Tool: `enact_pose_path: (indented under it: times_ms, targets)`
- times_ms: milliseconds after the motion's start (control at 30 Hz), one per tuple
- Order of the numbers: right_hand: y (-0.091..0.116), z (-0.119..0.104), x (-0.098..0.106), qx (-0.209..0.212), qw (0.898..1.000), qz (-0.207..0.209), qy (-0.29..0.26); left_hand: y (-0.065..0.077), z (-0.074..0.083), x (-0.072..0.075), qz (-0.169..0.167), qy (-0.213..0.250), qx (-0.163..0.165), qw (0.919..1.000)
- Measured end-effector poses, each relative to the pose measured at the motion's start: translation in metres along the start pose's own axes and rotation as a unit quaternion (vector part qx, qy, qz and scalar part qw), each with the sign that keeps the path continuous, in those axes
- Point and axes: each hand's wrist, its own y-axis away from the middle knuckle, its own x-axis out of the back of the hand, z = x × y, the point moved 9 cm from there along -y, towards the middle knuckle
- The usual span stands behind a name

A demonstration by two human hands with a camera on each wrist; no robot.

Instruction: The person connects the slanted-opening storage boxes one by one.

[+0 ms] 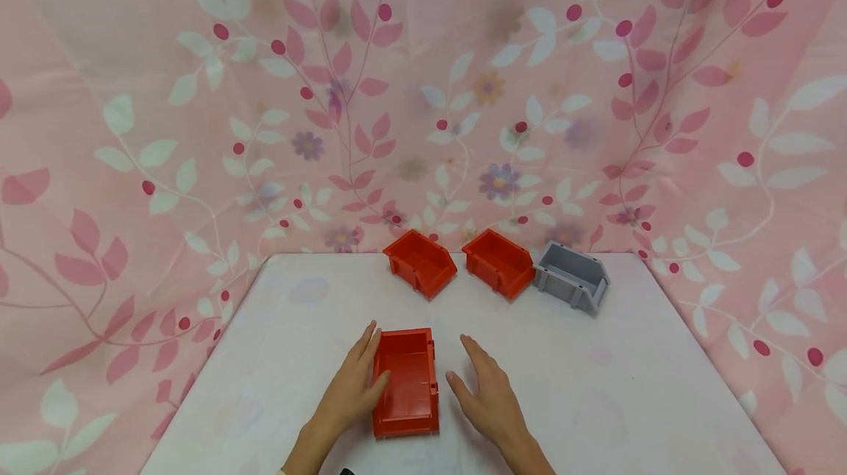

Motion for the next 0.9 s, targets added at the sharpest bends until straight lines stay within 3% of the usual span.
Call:
enact_pose_path:
  times_ms: [167,500,733,900]
  targets:
    - [-0.002,-0.002,-0.001,0.004,1.000,0.001,-0.003,0.008,0.002,-0.008,-0.019,0.034,-0.037,0.9986]
    - [-0.011,-0.009,0.002,0.037,0.999,0.006,0.007,0.013,-0.001,-0.013,-0.031,0.067,-0.028,0.9969]
    - [-0.033,-0.019,0.008,0.080,0.997,0.010,0.015,0.016,-0.005,-0.015,-0.027,0.089,-0.012,0.9956]
    - [-0.053,-0.024,0.016,0.107,0.994,0.020,0.017,0.016,-0.005,-0.016,-0.017,0.084,-0.020,0.9961]
